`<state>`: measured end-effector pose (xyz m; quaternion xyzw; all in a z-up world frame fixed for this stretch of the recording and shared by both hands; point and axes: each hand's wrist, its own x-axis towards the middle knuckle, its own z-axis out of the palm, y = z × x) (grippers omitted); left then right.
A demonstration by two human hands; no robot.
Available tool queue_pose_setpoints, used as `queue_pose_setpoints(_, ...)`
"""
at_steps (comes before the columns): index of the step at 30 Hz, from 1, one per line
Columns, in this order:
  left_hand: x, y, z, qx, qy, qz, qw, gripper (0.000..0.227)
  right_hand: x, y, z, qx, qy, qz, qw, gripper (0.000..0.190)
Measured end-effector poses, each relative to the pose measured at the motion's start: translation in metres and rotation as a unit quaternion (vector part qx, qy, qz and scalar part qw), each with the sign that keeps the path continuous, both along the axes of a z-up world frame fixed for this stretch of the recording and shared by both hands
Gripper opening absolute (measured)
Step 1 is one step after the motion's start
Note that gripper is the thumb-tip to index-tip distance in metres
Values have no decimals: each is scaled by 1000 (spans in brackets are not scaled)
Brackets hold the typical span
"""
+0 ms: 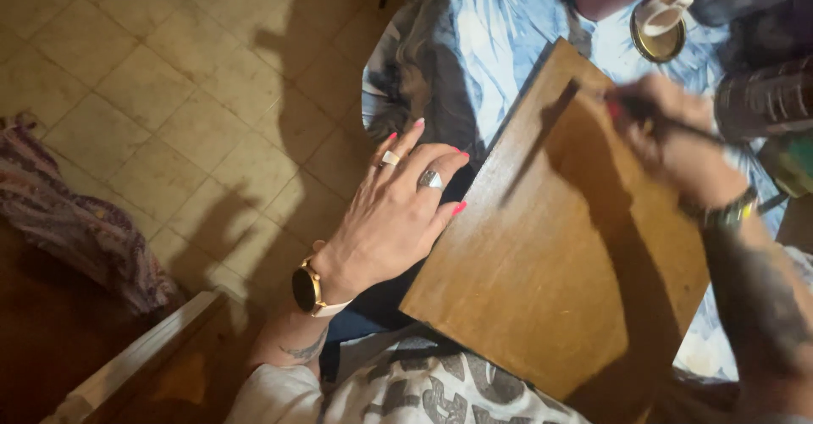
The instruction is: Applying a liquid coating to a wooden board using a brush
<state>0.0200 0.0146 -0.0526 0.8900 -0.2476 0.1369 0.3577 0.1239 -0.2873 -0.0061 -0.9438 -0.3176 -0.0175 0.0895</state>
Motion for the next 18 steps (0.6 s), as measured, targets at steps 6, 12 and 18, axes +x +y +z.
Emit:
queue_pose_setpoints(6,1,-1,-1,11,3,3,1000,39,-94,64,13,83,102,201,971,11)
queue_pose_setpoints(12,1,-2,-1,8,-3,-1,1000,39,-111,71,17,166,297,117,933,18)
queue_pose_setpoints(18,1,1,2,9,2,-1,1000,38,-14,22,-9,294,237,-67,924,18)
